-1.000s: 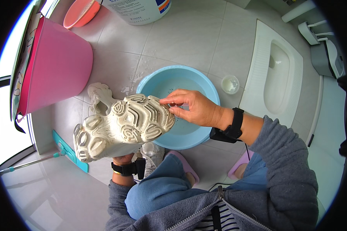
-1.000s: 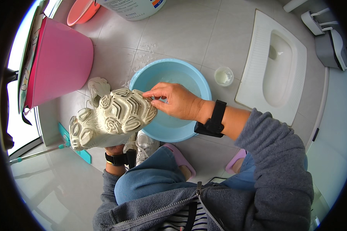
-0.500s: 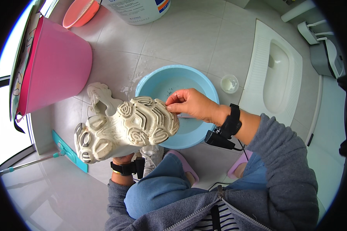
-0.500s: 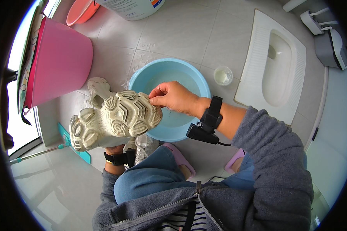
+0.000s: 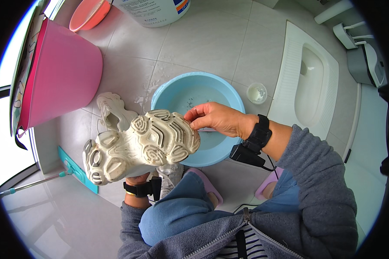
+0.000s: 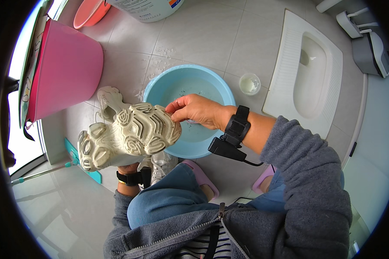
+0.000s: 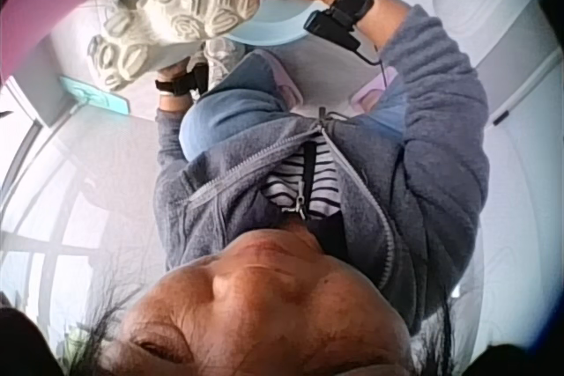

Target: The person removes a pair of white sneakers from their feet, places them on the floor, and retrieves a cleaning brush and a small container of cleaning agent. They then scrub the shoes with the brush over a basin of water, focusing on the soles and sides.

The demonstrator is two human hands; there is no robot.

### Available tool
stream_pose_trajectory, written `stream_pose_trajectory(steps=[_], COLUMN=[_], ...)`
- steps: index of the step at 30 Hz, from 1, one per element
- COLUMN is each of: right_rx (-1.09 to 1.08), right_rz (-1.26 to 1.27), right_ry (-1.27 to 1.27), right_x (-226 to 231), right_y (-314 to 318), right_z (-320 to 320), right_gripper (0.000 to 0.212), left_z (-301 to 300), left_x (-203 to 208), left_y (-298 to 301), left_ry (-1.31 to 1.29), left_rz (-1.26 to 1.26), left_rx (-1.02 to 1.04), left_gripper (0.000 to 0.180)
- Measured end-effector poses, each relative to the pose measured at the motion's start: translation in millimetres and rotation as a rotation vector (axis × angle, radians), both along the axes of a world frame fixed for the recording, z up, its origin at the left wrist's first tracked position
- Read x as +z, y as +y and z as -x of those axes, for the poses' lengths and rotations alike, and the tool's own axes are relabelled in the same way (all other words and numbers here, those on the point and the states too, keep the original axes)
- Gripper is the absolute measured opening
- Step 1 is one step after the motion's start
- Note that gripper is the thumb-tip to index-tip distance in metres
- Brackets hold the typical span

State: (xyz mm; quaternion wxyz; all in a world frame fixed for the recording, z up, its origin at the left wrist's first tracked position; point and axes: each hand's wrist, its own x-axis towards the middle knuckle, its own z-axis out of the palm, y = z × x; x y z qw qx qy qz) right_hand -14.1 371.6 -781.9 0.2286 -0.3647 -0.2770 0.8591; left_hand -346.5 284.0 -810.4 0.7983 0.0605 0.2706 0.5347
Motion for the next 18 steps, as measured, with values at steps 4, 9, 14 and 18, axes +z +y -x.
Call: stream_pose_trajectory(steps=[4,9,14,18], right_rx=[-0.024,-0.06,-0.066,-0.092], right_rz=[-0.06,-0.123,0.053,-0.084], right_ry=[-0.048,-0.046,0.035,-0.122], right_x=[-3,-4,-5,-16], right_y=[0,-4,-4,-1], right_z=[3,5,4,6], right_gripper=[0.028,0.034,0.038,0.024], left_z=[0,2,3,6], left_x=[0,0,-1,-2], left_y=[1,2,1,0], left_ry=[0.091,0.105,0.082,0.142], left_rz=[-0.009,-0.041,-0.067,-0.084], left_rx=[-0.016,-0.021,-0.023,-0.073], left_gripper=[0.079,0.08,0.081,0.079])
